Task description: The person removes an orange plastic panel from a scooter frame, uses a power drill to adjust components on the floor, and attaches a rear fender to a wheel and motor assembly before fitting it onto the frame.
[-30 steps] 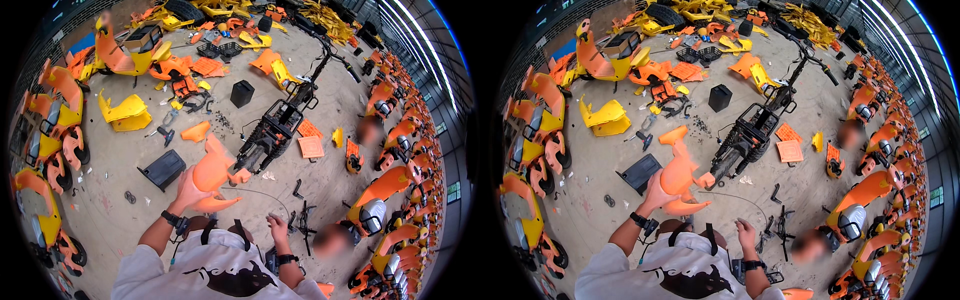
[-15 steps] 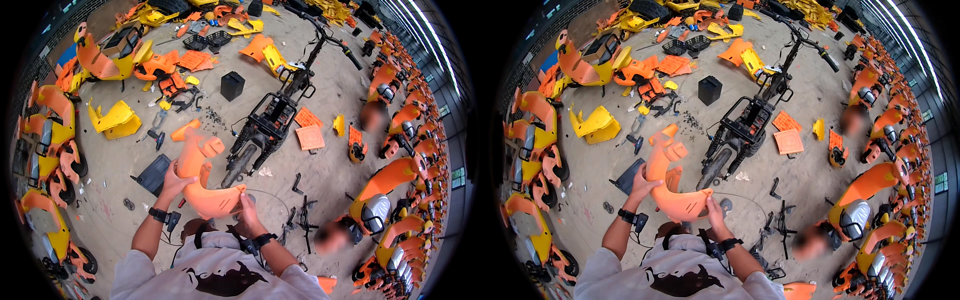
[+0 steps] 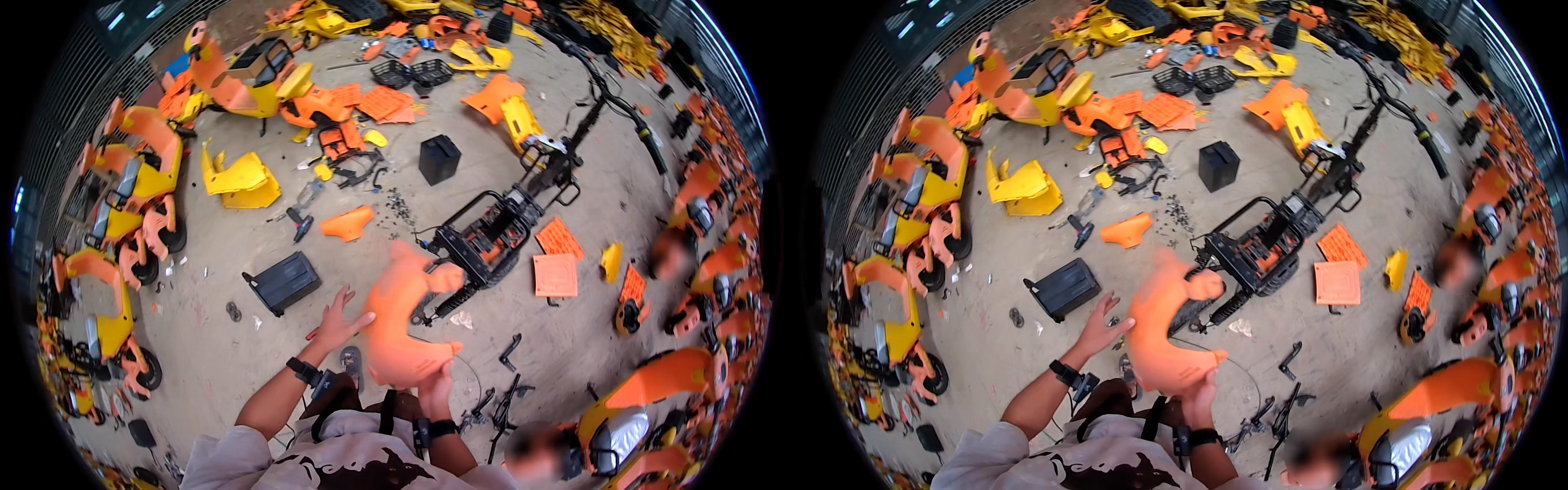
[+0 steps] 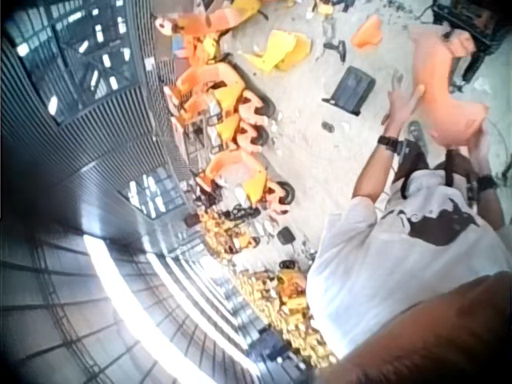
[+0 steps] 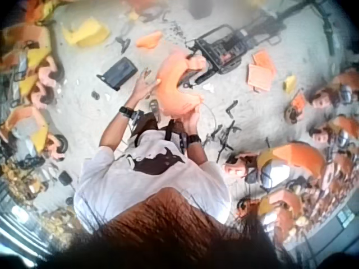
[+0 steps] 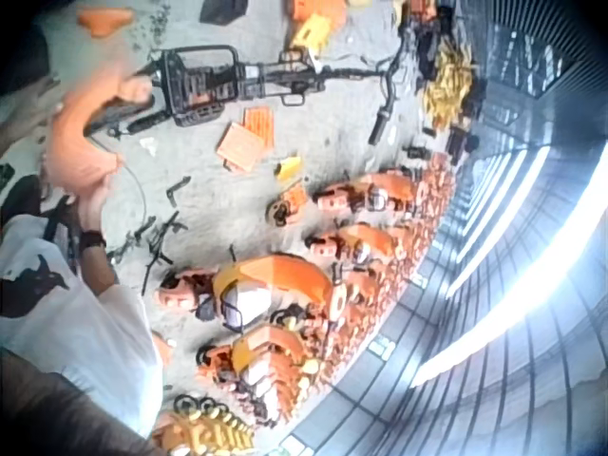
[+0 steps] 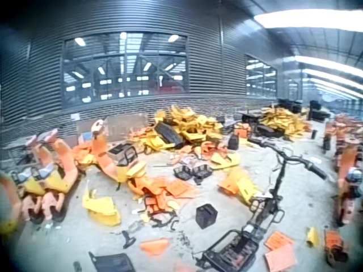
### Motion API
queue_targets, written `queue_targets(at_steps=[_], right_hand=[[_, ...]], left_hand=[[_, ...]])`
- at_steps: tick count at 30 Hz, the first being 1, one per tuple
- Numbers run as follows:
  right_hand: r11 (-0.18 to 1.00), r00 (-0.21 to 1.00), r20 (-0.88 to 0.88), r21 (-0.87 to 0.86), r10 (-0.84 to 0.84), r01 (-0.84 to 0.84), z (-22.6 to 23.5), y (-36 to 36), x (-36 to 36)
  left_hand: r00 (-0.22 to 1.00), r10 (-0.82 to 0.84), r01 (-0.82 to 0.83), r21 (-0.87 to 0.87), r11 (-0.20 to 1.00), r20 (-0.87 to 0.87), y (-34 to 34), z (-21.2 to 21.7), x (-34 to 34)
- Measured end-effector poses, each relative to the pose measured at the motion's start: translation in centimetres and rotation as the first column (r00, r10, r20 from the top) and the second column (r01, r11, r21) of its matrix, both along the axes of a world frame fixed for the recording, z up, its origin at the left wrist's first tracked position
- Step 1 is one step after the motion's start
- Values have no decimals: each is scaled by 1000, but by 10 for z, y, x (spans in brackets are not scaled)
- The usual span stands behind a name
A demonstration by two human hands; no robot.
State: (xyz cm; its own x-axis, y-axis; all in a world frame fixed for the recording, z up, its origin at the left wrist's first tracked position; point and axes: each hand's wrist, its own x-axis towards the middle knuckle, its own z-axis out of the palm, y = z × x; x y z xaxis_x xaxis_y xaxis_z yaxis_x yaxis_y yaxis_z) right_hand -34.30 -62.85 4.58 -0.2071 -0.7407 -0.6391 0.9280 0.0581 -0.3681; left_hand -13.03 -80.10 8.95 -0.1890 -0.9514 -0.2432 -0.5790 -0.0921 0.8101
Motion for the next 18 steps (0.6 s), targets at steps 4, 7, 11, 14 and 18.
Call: queue_targets(at_steps=[4,7,11,14,18], right_hand=[[998,995,98,-52,-21,26,-30,13,-12],[997,978,205,71,-34,20,-41,8,1],[981,880,444,162,-170,108,-107,21,24],[916,744,536,272,-399,296,-142,14,46],[904,736,525,277,-427,326,-166,-9,63]], left_hand=[[991,87,-108,243,964,99,42,-67,56],[966,161,-245,525,815,201,87,-133,107],[938,167,-345,852,393,303,115,-175,122],[893,362,-364,902,234,266,120,-188,106],[827,552,-230,958,168,102,108,-232,100]])
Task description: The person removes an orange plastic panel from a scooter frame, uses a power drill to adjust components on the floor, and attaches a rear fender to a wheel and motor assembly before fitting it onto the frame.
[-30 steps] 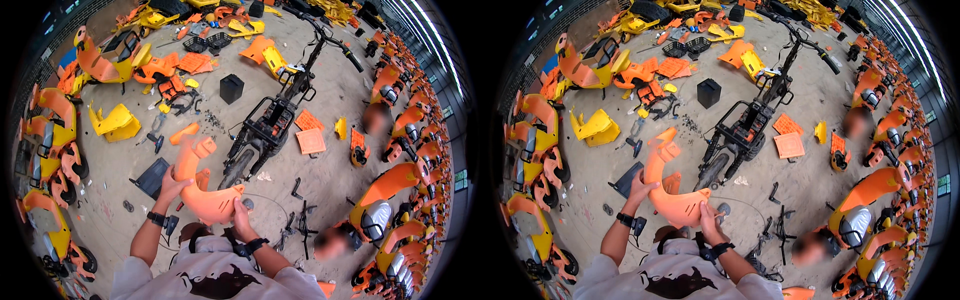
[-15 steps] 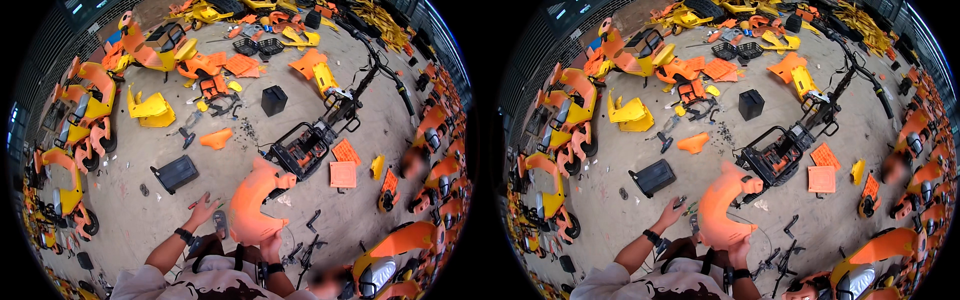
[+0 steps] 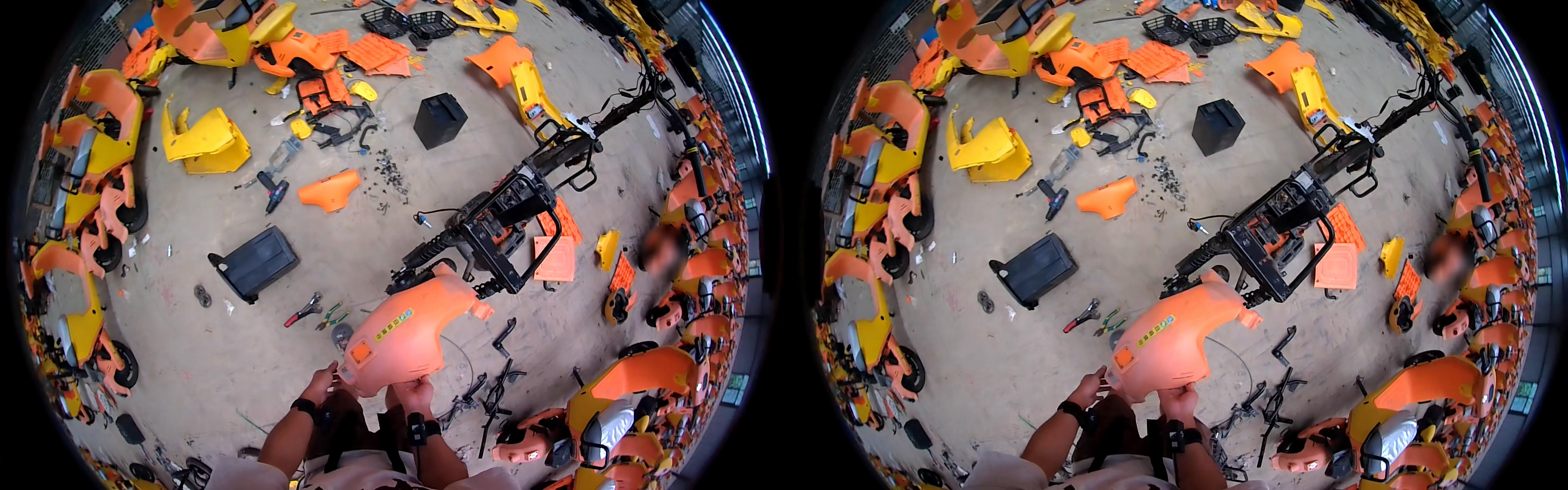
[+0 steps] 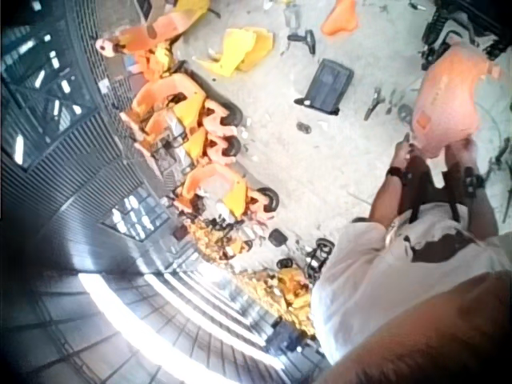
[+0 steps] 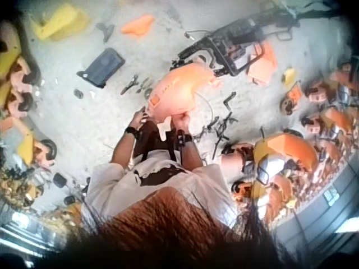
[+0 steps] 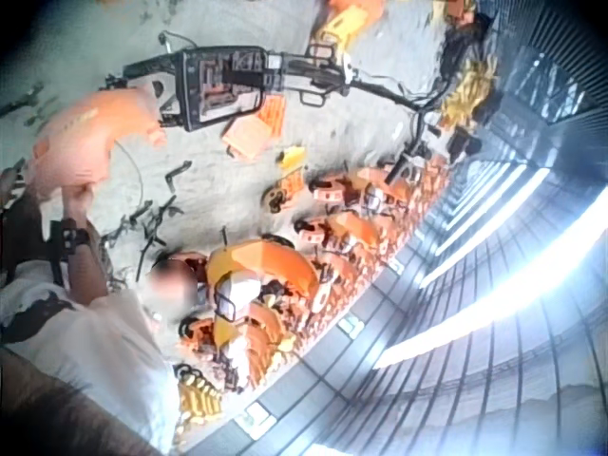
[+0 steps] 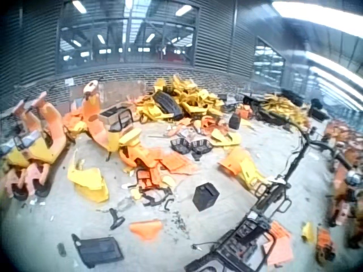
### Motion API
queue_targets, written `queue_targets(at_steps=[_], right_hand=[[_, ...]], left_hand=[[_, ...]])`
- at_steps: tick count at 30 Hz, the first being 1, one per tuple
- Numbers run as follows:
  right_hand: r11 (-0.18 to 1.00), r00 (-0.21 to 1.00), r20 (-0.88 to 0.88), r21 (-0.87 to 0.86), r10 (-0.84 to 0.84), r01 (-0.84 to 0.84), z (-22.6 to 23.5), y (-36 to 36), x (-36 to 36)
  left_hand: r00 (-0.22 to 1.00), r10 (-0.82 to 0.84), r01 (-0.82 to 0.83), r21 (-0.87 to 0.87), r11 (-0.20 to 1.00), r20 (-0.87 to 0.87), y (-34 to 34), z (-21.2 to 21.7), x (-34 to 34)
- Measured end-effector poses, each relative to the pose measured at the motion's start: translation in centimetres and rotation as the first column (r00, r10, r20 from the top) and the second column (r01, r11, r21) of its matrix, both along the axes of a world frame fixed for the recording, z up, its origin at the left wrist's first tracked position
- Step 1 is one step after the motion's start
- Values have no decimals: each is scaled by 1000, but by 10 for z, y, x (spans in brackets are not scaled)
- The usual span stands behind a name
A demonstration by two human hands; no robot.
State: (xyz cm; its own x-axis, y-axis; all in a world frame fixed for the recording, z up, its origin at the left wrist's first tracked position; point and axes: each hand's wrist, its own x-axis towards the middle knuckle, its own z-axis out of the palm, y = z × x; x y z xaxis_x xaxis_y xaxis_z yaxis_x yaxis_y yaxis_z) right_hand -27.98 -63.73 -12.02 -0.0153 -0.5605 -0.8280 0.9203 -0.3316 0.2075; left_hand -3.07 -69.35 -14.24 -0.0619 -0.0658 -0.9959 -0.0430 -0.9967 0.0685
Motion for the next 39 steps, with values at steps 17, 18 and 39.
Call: queue_targets(at_steps=[17,18,39], right_hand=[[983,995,79,-181,58,-43,-67,-67,51],[963,995,67,-263,77,-57,-65,-70,49],[556,-246,-833,522,495,-647,-78,-146,-252]], left_hand=[[885,449,-464,-162,871,-121,-41,-110,23],[848,502,-525,-152,837,-168,-52,-111,18],[700,714,-712,-53,700,17,-115,-93,11]])
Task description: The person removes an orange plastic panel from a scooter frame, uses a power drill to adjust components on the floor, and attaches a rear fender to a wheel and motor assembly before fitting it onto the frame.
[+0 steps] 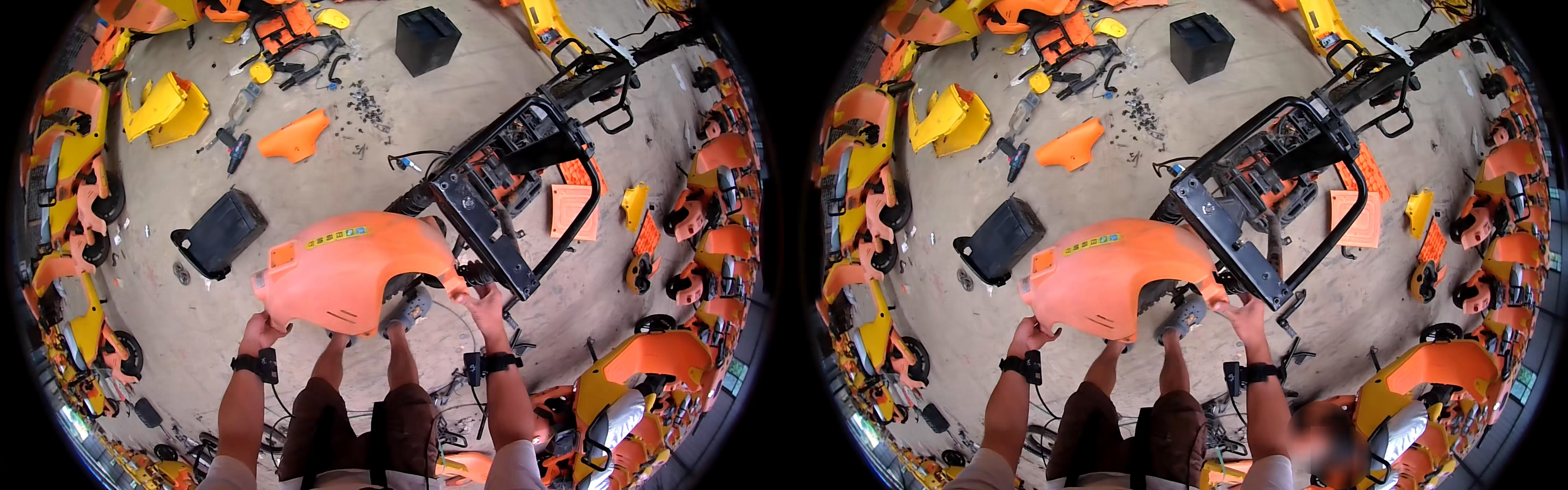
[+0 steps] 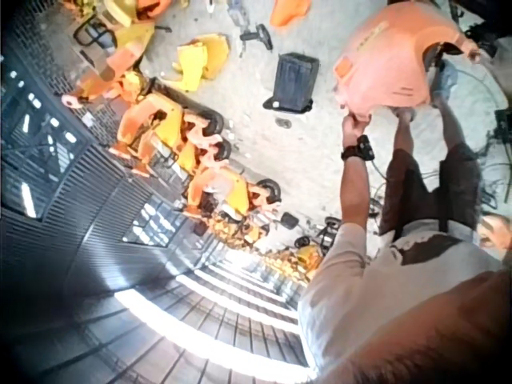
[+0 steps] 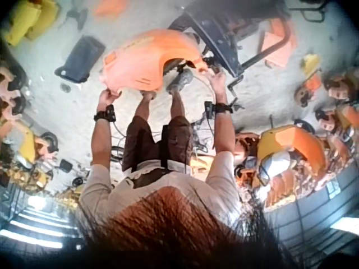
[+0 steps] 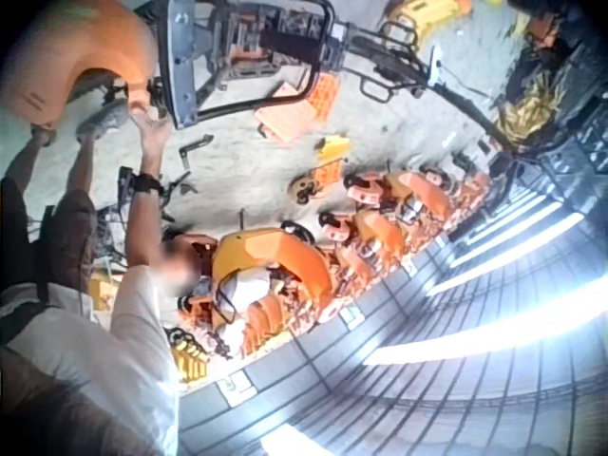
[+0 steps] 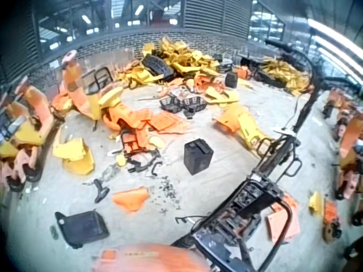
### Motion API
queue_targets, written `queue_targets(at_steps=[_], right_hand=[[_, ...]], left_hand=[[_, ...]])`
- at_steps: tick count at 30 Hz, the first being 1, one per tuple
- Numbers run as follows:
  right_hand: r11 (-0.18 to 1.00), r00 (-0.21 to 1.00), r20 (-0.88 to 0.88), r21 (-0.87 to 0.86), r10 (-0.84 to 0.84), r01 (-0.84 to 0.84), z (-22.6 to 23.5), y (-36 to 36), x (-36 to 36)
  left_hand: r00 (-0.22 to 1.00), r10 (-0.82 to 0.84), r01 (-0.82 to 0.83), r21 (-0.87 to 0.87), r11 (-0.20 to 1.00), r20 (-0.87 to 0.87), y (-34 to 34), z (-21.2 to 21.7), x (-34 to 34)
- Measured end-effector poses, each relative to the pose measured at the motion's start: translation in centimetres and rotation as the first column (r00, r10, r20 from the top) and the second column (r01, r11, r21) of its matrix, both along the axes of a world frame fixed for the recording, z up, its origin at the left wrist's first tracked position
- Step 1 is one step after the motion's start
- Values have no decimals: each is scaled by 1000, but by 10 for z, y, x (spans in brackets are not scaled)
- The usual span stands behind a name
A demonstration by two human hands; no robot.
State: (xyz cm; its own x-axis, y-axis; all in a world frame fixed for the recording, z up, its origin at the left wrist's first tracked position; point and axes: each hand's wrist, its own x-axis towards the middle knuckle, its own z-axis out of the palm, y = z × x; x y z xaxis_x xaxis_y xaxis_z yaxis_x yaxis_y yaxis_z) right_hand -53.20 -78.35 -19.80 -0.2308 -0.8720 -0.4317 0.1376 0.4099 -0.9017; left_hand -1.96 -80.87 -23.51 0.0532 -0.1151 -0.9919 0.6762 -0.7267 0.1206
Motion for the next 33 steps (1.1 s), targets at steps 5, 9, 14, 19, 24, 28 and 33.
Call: queue_targets(at_steps=[5,9,14,19,24,28,33], right_hand=[[999,999,-50,-41,-15,13,-4,-3,5],[997,961,-267,-12,67,-73,-21,0,-5],[992,879,-477,-108,10,-69,-17,-6,8],[989,915,-403,-142,-21,-39,-23,-7,8],[992,937,-349,-123,-17,-28,-22,-9,9],[983,906,-417,-186,-76,-4,-33,-5,13],[979,914,-383,-192,-134,63,-33,-6,21]], left_hand=[[997,68,-65,52,996,-45,9,-6,-2],[997,39,-36,40,999,-72,18,-2,-9],[992,87,-88,-10,996,-97,45,6,-24],[976,127,-134,-27,991,-179,72,8,-31],[977,118,-118,10,993,-176,76,40,-50],[944,100,-67,115,991,-314,71,65,-42],[975,118,-107,65,992,-190,77,94,-50]])
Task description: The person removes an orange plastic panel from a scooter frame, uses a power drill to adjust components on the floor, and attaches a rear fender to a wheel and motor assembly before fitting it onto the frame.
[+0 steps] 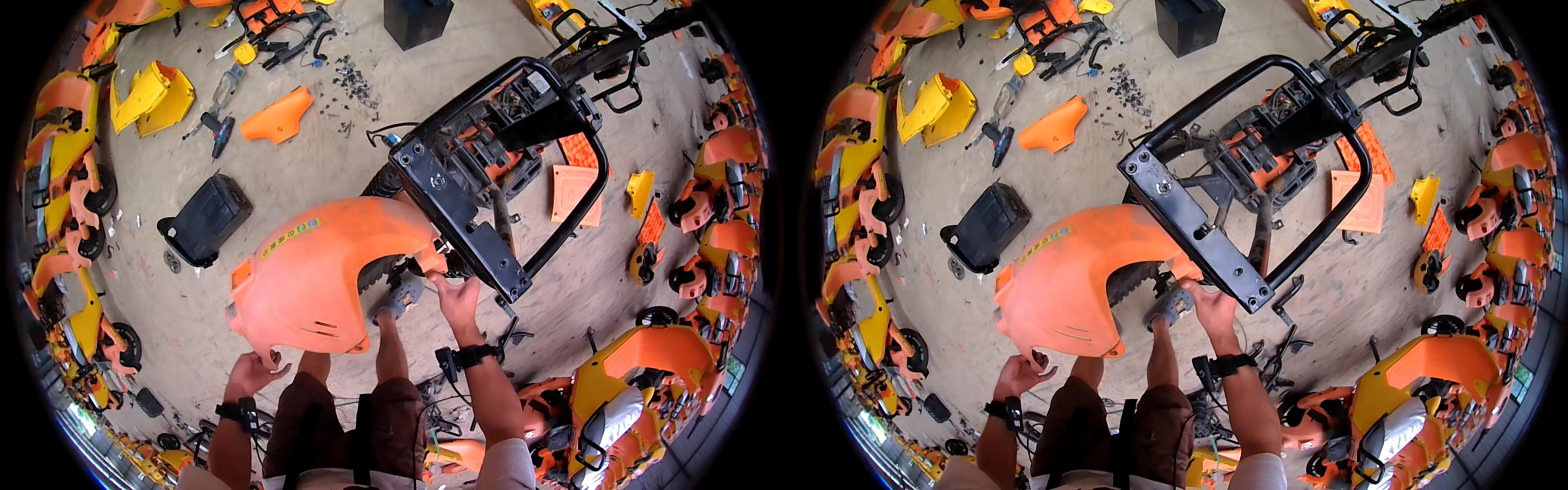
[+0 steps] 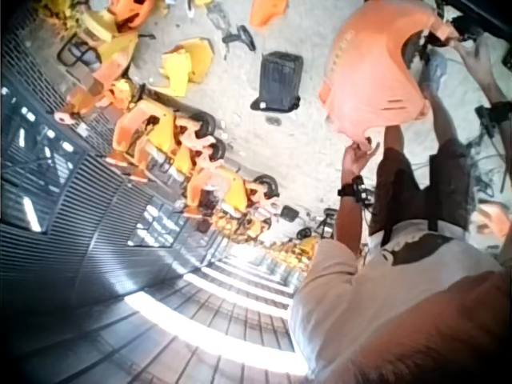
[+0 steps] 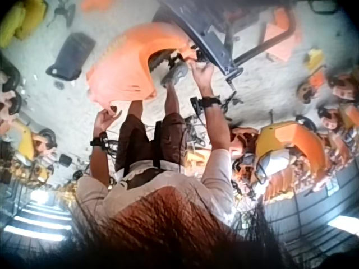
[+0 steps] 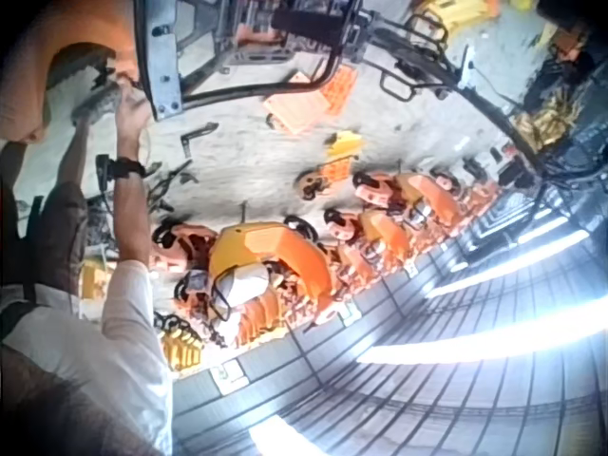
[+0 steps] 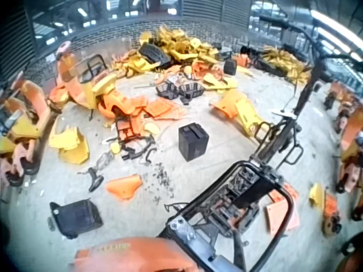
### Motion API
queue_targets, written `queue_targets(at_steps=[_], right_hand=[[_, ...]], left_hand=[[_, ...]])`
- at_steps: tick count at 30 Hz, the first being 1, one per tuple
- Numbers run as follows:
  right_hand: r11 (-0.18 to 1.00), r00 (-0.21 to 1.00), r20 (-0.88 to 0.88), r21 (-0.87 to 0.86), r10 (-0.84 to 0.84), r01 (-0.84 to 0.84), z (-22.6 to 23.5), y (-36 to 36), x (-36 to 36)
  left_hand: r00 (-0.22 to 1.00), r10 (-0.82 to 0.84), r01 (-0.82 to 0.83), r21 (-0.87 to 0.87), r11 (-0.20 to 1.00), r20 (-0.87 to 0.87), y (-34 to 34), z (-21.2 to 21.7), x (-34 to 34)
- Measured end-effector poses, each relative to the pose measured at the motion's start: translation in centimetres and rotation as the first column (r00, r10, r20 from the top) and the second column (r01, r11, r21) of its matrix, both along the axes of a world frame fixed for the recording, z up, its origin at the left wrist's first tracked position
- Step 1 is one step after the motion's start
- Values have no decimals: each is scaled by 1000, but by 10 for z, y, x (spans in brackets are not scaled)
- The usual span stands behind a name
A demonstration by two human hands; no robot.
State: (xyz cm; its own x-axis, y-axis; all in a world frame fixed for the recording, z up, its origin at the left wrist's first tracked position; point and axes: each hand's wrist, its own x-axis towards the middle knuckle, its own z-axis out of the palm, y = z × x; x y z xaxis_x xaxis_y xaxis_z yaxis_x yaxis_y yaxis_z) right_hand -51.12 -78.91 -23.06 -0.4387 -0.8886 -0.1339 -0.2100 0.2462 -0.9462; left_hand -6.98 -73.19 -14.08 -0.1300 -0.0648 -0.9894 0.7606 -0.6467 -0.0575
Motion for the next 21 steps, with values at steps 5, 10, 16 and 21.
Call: queue_targets(at_steps=[5,10,16,21], right_hand=[[971,963,147,105,-227,213,-8,-7,13],[998,970,235,55,-56,44,11,-6,4],[895,837,347,16,-424,446,8,-21,26],[885,872,159,122,-464,449,9,-19,25]], left_hand=[[990,134,-137,-61,989,-51,70,-18,-28],[964,266,-262,-110,959,19,82,-37,-65],[954,242,-283,-263,922,-179,81,-42,-70],[969,245,-248,-147,958,-36,96,-57,-97]])
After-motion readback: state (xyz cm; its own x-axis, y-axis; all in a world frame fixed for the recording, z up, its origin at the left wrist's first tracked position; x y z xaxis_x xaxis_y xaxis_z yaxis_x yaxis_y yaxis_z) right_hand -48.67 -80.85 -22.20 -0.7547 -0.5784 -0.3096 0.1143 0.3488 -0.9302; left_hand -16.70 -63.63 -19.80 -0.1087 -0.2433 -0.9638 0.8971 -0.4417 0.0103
